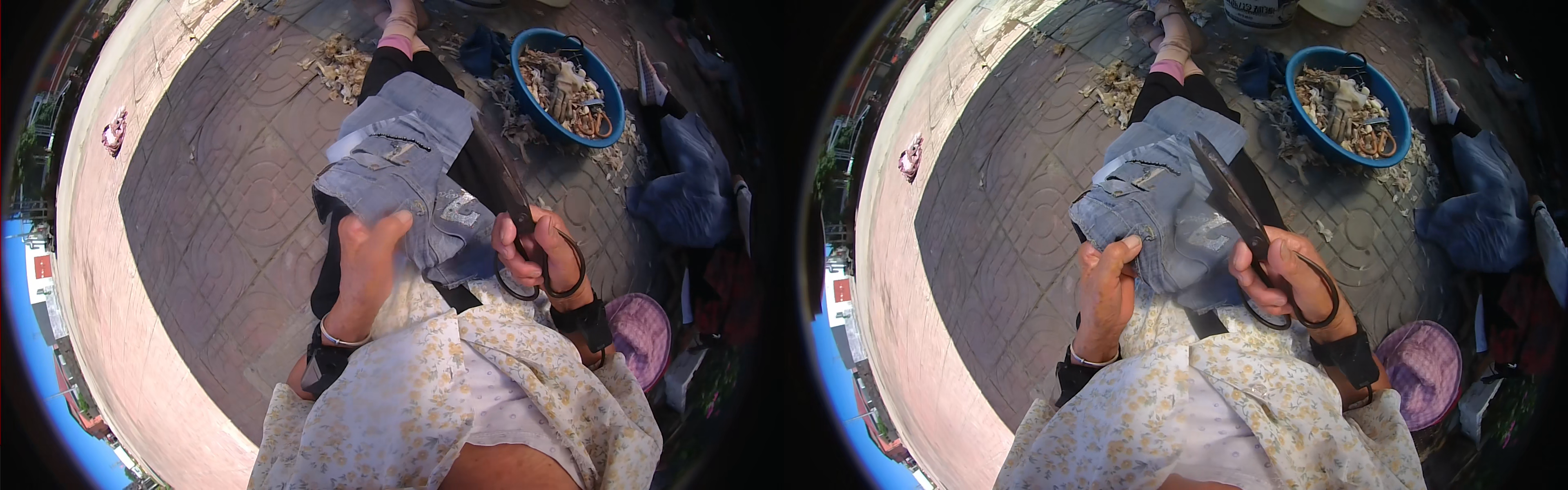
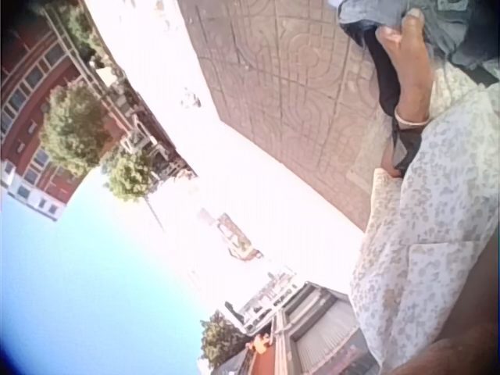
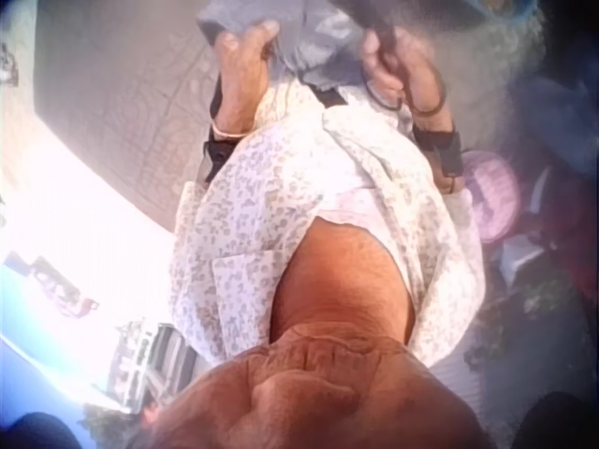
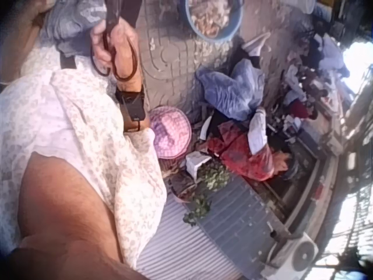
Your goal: The person uses shears to cut the ends off garlic cloves while holding a piece of denim on their lap, placing the trimmed garlic into a blue basin.
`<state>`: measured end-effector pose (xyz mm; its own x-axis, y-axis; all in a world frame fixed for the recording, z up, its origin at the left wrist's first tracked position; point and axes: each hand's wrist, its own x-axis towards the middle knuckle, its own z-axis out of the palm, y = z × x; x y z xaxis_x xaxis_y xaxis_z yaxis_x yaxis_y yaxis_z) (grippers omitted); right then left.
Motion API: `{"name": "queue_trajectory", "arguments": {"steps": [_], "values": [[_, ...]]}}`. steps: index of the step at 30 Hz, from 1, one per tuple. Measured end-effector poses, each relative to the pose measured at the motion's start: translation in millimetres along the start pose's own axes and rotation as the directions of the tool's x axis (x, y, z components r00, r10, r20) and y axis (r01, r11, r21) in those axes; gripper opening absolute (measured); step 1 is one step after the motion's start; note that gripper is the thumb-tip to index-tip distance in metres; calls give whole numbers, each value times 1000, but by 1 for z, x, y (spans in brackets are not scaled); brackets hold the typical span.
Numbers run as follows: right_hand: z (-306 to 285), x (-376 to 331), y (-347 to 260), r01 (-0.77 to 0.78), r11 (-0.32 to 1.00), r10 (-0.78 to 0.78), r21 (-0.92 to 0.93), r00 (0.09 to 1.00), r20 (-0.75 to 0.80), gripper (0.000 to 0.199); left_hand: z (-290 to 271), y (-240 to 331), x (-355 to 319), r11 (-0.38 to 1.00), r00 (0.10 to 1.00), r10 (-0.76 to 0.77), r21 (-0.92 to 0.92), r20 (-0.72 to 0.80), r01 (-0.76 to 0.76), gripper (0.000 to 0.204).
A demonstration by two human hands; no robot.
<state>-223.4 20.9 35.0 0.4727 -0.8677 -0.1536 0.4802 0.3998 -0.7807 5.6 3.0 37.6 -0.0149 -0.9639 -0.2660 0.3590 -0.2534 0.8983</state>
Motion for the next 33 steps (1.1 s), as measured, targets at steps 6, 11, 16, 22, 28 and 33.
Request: {"name": "queue_trajectory", "arguments": {"steps": [6,11,16,22,28,33], "values": [[8,-13,10,-150,985,151,-81,988,8,42,1,4,-3,999,999,40,1,25,-40,26],[9,-18,4,-215,973,223,-88,970,95,36,2,6,-3,998,998,63,-14,29,-62,28],[17,-19,-2,-291,951,300,-101,949,100,33,6,11,-6,995,998,67,-72,-15,-68,4],[19,-19,-2,-319,935,333,-158,940,75,32,0,7,-9,992,991,116,-55,70,-112,25],[18,-20,-3,-314,935,328,-162,942,70,33,-2,4,-8,992,988,127,-21,93,-126,22],[16,-20,-2,-315,938,328,-144,942,77,33,-1,2,-6,991,989,135,4,66,-136,23]]}}
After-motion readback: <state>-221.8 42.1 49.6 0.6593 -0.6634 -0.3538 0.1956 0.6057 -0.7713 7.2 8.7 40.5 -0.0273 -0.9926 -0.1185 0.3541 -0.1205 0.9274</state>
